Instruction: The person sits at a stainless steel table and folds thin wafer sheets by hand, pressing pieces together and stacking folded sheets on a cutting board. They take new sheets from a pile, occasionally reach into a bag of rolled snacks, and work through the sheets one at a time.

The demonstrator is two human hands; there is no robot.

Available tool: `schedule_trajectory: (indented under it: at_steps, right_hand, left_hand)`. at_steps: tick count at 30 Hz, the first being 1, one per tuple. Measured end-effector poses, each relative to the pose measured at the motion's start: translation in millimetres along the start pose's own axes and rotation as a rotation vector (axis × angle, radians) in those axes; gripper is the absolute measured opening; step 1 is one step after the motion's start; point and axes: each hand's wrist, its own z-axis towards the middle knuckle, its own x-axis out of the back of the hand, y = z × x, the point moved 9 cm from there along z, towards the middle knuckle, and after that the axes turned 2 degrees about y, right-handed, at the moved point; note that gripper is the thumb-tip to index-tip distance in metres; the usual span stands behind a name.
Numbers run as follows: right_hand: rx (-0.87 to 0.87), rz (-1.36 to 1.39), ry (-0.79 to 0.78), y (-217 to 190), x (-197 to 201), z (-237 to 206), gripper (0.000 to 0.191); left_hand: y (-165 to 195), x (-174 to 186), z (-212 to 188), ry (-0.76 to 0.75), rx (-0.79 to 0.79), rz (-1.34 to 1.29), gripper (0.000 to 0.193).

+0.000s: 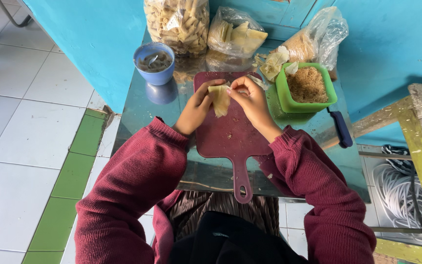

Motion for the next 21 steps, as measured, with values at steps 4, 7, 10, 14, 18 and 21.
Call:
schedule_trajectory:
  at_steps: [4, 7, 10, 14, 18, 21]
  right_hand:
    - [-0.009, 0.007, -0.080, -10, -4, -1, 0.009]
    - [-0.026, 0.046, -0.138, -14, -7, -2, 0.010]
    - [0.008, 0.031, -0.137, -17, -7, 0, 0.012]
    - [0.181, -0.159, -0.031, -27, -7, -3, 0.015]
    - [0.083, -0.141, -0.082, -16, -13, -4, 0.027]
    - [0.060, -0.095, -0.134, -11, -18, -4, 0.022]
  left_hand:
    - [-9, 8, 1, 0.053, 0.055, -0.042, 0.040]
    - [-12, 11, 1, 0.063, 0.071, -0.062, 0.039]
    - [-14, 9, 3, 0.064, 0.075, -0.095, 0.040]
    - [-18, 6, -1, 0.052, 0.095, -0.021, 0.039]
    - [-15, 3, -1, 0.035, 0.061, 0.049, 0.038]
    - [-13, 2, 0, 0.006, 0.049, 0.010, 0.039]
